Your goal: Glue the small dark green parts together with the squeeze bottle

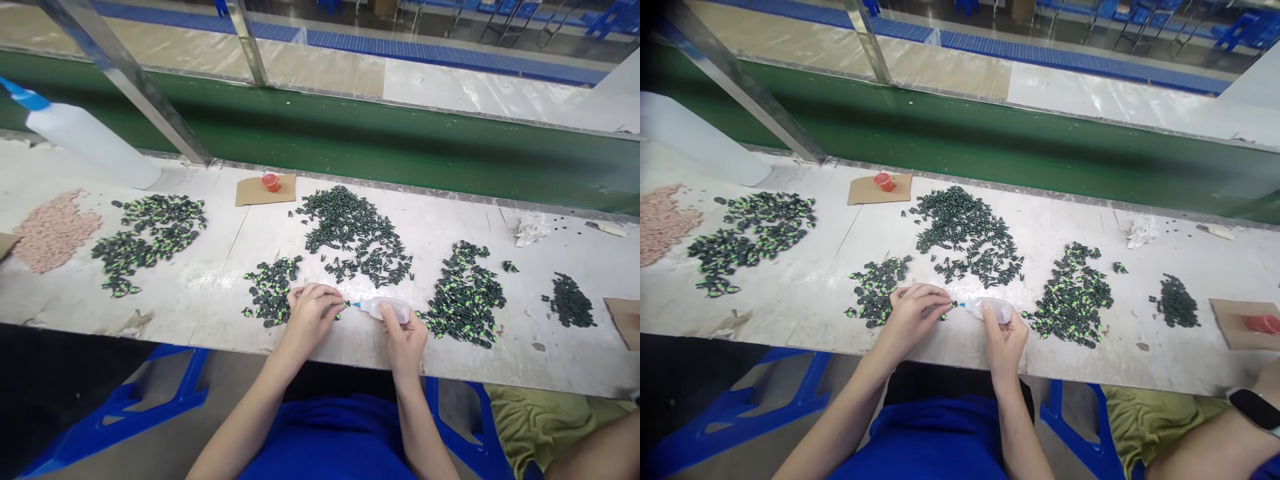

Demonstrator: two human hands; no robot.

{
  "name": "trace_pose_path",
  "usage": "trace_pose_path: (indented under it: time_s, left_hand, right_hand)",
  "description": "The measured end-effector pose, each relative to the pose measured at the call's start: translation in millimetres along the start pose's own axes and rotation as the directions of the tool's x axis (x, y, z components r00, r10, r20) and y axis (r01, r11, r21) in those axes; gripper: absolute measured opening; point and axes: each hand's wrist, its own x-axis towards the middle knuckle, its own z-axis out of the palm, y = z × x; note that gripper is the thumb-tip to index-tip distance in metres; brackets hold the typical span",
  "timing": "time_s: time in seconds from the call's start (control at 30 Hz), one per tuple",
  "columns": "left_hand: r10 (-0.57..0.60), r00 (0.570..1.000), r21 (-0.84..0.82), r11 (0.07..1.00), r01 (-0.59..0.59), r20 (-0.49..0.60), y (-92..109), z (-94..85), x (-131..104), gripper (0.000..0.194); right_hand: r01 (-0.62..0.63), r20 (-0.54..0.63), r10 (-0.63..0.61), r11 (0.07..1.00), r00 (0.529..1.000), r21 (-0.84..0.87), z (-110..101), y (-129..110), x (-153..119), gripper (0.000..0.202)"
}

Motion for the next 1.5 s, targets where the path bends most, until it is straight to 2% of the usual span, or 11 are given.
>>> trace_pose_path:
  time_s: [0.4,0.57,0.73,0.9,1.07,1.17,1.27,1.33,1.37,1.43,1.5]
  left_hand:
    - [-0.007,1.000,-0.022,1.000,0.008,0.017,-0.1,-0.6,0.1,0.012]
    - [-0.025,0.999,-0.017,1.000,0.026,0.040,1.6,-1.9,1.5,0.012]
    - [0.011,0.997,-0.041,0.999,-0.008,0.082,-2.4,-13.5,5.7,0.009]
    - [-0.058,0.994,0.029,0.998,0.061,-0.088,-9.7,-25.6,20.3,0.010]
    - [-0.082,0.972,0.130,0.985,0.112,-0.221,-11.8,-17.8,36.6,0.012]
    - [-0.083,0.975,0.154,0.981,0.116,-0.208,-13.6,-11.3,41.0,0.013]
    - [-0.067,0.978,0.151,0.984,0.097,-0.196,-14.8,-9.7,41.3,0.017]
    - [-0.051,0.979,0.141,0.987,0.079,-0.197,-13.2,-11.2,38.8,0.019]
    - [-0.041,0.980,0.134,0.989,0.068,-0.195,-11.3,-12.4,36.4,0.020]
    - [-0.013,0.984,0.104,0.994,0.032,-0.177,-5.3,-14.5,29.0,0.020]
    - [0.034,0.992,0.047,0.999,-0.028,-0.123,2.4,-15.6,18.9,0.021]
  right_hand:
    - [0.016,0.001,-0.016,1.000,1.000,0.002,0.2,-1.4,1.7,0.028]
    - [0.008,-0.062,-0.001,0.993,0.998,0.114,-5.0,7.9,3.4,0.029]
    - [0.080,-0.115,-0.055,0.972,0.992,0.220,-15.3,11.8,7.3,0.034]
    - [0.130,-0.073,-0.117,0.968,0.990,0.216,-15.5,8.7,15.3,0.049]
    - [0.170,-0.077,-0.164,0.982,0.984,0.082,-10.8,14.1,20.8,0.050]
    - [0.351,-0.110,-0.350,0.936,0.930,-0.014,-13.8,20.1,13.4,0.053]
    - [0.605,-0.199,-0.626,0.780,0.754,-0.162,-18.5,21.8,-2.7,0.053]
    - [0.720,-0.163,-0.749,0.663,0.643,-0.207,-18.2,19.4,-14.2,0.044]
    - [0.750,-0.109,-0.776,0.629,0.621,-0.205,-16.2,17.4,-19.0,0.039]
    - [0.749,0.024,-0.758,0.637,0.651,-0.181,-8.7,13.0,-25.1,0.028]
    - [0.688,0.119,-0.678,0.710,0.725,-0.150,1.6,9.4,-26.0,0.021]
